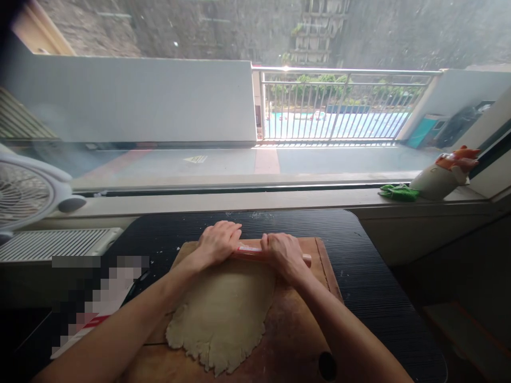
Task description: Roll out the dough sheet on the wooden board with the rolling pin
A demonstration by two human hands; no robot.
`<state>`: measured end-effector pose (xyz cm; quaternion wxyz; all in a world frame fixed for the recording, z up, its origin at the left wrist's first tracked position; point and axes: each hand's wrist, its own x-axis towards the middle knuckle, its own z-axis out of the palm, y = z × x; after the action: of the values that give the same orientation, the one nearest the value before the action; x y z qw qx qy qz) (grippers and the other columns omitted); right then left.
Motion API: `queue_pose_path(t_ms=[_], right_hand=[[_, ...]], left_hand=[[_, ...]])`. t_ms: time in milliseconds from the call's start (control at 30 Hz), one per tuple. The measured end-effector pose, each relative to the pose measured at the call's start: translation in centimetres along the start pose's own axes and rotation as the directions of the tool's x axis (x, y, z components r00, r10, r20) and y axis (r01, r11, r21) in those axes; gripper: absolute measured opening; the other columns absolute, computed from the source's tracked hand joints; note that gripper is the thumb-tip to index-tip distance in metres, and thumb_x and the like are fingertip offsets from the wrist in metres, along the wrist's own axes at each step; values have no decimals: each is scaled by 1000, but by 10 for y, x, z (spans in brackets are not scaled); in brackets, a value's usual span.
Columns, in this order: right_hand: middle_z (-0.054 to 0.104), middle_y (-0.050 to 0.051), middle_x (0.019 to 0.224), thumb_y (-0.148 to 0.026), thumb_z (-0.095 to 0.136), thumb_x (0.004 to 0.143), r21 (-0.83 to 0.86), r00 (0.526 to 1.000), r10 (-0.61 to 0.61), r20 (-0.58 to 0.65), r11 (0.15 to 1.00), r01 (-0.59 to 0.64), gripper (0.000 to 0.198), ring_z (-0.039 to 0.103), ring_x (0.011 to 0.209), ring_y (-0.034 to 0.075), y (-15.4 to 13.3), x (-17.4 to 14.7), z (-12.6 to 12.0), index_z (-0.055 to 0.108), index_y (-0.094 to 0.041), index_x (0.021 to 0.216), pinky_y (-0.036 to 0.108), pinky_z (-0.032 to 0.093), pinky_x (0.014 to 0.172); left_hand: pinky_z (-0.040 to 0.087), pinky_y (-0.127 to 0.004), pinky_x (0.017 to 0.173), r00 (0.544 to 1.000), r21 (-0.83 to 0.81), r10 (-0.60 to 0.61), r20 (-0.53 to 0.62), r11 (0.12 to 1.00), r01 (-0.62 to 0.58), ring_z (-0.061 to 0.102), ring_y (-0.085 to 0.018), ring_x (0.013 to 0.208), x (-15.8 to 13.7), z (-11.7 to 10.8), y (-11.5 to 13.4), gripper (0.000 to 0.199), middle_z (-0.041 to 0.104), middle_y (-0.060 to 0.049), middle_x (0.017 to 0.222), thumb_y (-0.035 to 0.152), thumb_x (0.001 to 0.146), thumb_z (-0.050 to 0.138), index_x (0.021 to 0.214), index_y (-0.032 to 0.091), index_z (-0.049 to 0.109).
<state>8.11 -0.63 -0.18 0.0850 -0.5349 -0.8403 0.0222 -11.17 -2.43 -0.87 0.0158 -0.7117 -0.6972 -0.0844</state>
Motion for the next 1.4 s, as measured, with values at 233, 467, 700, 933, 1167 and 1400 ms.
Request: queue_pose_path(t_ms=[233,467,700,933,1167,1400], right_hand=[[66,6,77,-33,28,90,4,1000,8,1,1000,-8,42,58,69,15,-1,0,0,64,-19,72,25,32,64],[66,6,75,-33,29,89,3,995,87,53,996,-87,41,58,66,16,3,27,-5,63,-19,71,25,29,58],[61,0,67,-30,35,88,70,988,-86,-132,993,96,30,52,60,12,-12,-49,0,56,-20,70,26,24,58],[66,6,74,-35,28,90,-3,1000,15,-6,1000,-15,43,56,63,15,-2,22,0,62,-18,69,27,25,57],[63,3,69,-32,32,89,27,998,-33,-54,999,34,36,53,61,13,-12,-15,1,60,-20,70,26,26,58],[64,5,74,-34,26,90,18,1000,-22,-11,1000,22,44,55,66,14,-13,-11,-1,62,-19,72,25,28,61]], left_hand=[[30,-43,96,998,5,-28,48,1000,27,40,-22,117,-3,2,-3,41,52,-3,124,39,88,25,116,26,52],[35,-44,91,989,-11,-109,101,994,111,44,-24,115,35,-3,-1,41,53,-6,123,37,87,26,115,24,51],[25,-42,101,983,12,60,-173,998,-59,37,-23,122,-59,-3,-4,38,54,-5,123,31,86,32,112,20,56],[34,-38,92,983,-6,-111,-144,994,111,47,-21,110,-17,-1,-8,32,63,-2,107,33,86,34,99,25,62],[30,-39,97,979,4,-37,-202,999,39,43,-22,116,-41,-2,-11,36,59,-5,115,33,86,32,107,22,59],[26,-39,100,984,-4,-107,-144,994,108,37,-22,122,-36,-2,-12,40,56,-5,120,33,87,27,108,20,58]])
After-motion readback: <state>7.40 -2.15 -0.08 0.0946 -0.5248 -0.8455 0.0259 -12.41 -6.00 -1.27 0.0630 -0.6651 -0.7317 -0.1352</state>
